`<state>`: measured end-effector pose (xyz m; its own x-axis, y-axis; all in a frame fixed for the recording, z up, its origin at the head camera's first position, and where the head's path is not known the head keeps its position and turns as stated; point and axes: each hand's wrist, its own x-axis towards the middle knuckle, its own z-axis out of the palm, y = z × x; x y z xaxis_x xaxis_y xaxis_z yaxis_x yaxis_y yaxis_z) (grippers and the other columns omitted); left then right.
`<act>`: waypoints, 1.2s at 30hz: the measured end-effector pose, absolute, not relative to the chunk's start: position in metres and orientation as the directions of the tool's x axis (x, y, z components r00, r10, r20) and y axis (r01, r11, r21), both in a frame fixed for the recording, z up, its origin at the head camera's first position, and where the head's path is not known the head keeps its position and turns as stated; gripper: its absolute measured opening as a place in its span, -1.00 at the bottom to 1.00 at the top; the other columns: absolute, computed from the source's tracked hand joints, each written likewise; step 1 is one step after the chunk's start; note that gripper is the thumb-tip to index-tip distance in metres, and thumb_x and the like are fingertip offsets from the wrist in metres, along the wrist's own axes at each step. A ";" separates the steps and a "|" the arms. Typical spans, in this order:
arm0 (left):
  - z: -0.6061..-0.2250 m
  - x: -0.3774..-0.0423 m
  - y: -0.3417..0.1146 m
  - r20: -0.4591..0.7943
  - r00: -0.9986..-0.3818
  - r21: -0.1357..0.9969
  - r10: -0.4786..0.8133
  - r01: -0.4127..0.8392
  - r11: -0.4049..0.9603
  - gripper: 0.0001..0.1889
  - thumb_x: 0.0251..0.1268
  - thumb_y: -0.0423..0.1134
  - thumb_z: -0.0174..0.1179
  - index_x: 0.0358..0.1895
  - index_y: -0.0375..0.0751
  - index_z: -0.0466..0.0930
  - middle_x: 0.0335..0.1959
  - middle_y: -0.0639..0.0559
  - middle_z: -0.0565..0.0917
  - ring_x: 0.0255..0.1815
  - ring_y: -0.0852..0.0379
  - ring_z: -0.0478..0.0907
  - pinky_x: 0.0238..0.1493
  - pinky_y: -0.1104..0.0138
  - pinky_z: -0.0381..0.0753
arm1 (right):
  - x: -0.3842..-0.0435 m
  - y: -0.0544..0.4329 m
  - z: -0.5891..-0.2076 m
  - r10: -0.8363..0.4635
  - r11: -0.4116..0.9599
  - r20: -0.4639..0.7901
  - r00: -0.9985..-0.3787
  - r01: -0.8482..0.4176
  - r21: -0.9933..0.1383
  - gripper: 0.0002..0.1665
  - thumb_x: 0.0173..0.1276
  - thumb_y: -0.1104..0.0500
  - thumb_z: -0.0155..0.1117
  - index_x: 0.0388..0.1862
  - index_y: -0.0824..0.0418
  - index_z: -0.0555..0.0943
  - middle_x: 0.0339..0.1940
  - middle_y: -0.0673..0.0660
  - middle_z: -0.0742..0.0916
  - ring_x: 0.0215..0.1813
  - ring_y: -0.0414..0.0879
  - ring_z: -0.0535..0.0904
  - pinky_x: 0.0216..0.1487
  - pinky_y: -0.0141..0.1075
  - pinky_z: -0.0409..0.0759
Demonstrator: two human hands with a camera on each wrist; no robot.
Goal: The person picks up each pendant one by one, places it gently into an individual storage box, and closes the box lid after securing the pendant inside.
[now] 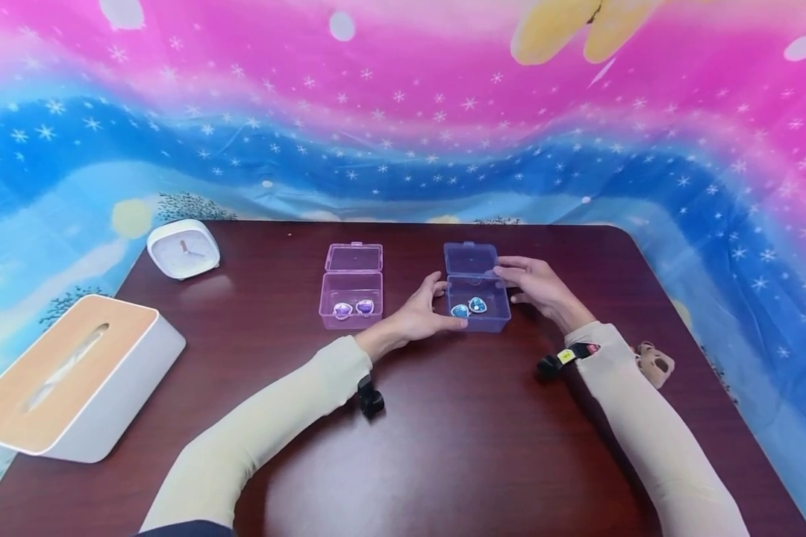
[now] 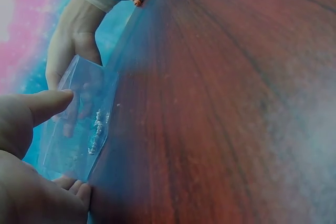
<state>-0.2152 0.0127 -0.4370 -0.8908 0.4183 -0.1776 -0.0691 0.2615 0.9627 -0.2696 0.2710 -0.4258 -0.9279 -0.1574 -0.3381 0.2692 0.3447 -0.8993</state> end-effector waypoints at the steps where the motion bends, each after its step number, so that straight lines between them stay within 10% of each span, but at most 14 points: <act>1: -0.437 -0.215 0.013 -0.180 -0.889 0.960 0.421 -0.065 0.272 0.18 0.13 -0.25 0.52 0.67 -0.24 -0.19 0.62 -0.13 0.26 0.63 -0.08 0.16 0.66 0.04 0.08 | -0.270 0.272 -0.426 -0.168 0.323 -0.323 -0.931 0.257 -0.911 -0.30 0.57 -0.02 0.21 0.57 0.18 0.32 0.06 -0.13 0.80 0.03 -0.25 0.69 -0.26 -0.37 0.60; 7: -0.435 -0.216 0.014 -0.174 -0.878 0.952 0.445 -0.034 0.305 0.16 0.18 -0.25 0.48 0.67 -0.22 -0.22 0.64 -0.17 0.20 0.65 -0.08 0.13 0.68 0.09 0.02 | -0.266 0.272 -0.419 -0.186 0.277 -0.261 -0.947 0.204 -0.939 -0.36 0.55 -0.08 0.22 0.47 0.19 0.40 -0.12 -0.22 0.81 -0.03 -0.30 0.74 -0.36 -0.36 0.65; 18: -0.438 -0.216 0.014 -0.115 -0.870 0.966 0.480 0.013 0.257 0.07 0.21 -0.29 0.45 0.63 -0.16 -0.15 0.61 -0.26 0.20 0.63 -0.13 0.15 0.67 0.06 0.05 | -0.250 0.273 -0.402 -0.209 0.413 -0.226 -0.952 0.123 -0.902 -0.01 0.45 -0.56 -0.12 0.43 0.16 0.51 0.33 0.25 0.68 0.29 0.08 0.67 -0.28 -0.19 0.68; 36: -0.438 -0.217 0.013 -0.074 -0.846 0.978 0.528 0.043 0.205 0.00 0.24 -0.39 0.42 0.56 -0.02 -0.13 0.53 -0.23 0.27 0.59 -0.17 0.19 0.64 0.00 0.10 | -0.228 0.292 -0.412 -0.417 0.337 -0.148 -0.897 -0.002 -0.941 -0.35 0.47 0.12 0.34 0.48 0.24 0.44 0.42 0.32 0.56 0.10 0.01 0.69 -0.09 -0.19 0.78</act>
<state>-0.2174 0.0129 -0.4382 -0.8460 0.5281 -0.0740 0.0426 0.2052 0.9778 -0.2278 0.2921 -0.4121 -0.8967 -0.4172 -0.1476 -0.0019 0.3370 -0.9415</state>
